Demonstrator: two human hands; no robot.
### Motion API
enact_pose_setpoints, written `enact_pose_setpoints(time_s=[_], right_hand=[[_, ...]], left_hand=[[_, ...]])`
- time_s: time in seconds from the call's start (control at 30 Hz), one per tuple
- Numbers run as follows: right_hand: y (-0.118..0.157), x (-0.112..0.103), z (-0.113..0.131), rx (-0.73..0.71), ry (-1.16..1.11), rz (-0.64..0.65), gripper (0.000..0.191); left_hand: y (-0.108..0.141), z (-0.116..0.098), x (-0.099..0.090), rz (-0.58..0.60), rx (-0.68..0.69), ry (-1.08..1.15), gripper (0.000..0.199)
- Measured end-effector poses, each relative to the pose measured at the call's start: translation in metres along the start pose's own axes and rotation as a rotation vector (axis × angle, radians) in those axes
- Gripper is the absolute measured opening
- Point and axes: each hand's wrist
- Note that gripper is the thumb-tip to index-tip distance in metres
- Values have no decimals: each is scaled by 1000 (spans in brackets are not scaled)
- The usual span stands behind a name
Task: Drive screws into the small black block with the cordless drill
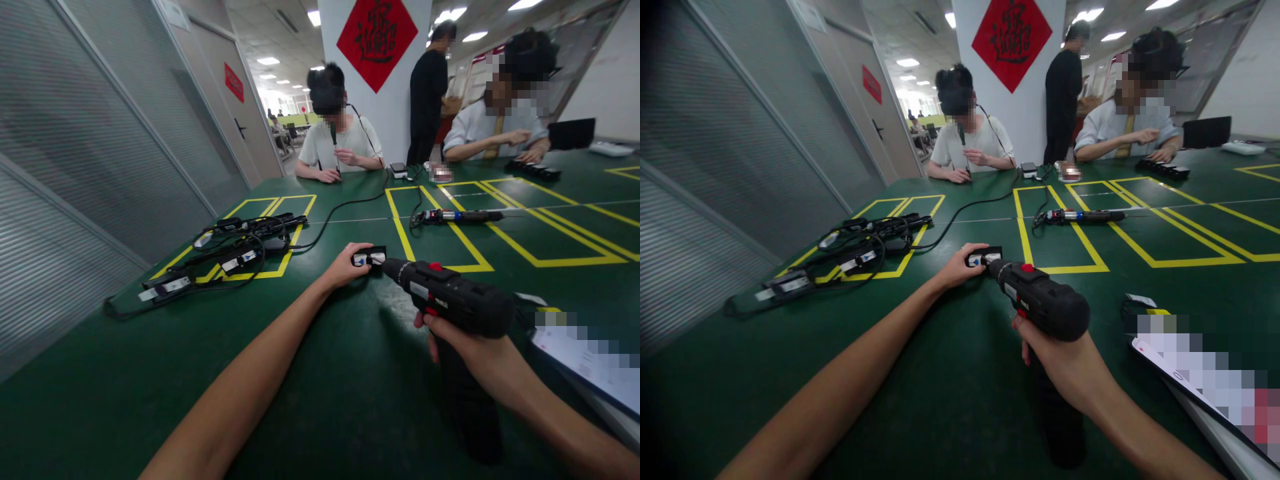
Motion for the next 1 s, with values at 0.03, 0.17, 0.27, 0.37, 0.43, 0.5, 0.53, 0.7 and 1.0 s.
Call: enact_pose_setpoints(time_s=[0.03,0.17,0.27,0.37,0.43,0.5,0.53,0.7,1.0], right_hand=[[0,0,0,-10,-2,-1,26],[0,-2,0,-16,3,29,26],[-1,-2,1,-36,2,44,22],[-1,-1,1,-39,33,13,20],[0,-1,1,-32,61,6,26],[1,-2,0,-36,86,19,32],[1,-2,0,-39,92,27,33],[0,-4,2,-69,75,20,22],[-1,-4,-1,14,68,18,23]], left_hand=[[0,0,0,-1,-3,0,57],[0,-1,0,5,-23,7,57],[-1,-1,-1,2,-33,13,57],[-2,-1,-1,4,-27,16,57],[-1,-2,-2,8,-21,13,57],[-1,-3,-2,11,-19,10,57],[-1,-3,-2,10,-19,9,57],[-1,-4,-2,9,-25,8,57],[-1,-2,-4,30,-3,27,56]])
Point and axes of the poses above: each hand's wrist, its own y-axis away from the middle knuckle, its own x-axis out of the palm, z = x × y, and after that the axes turned 5 degrees about -x, right-handed
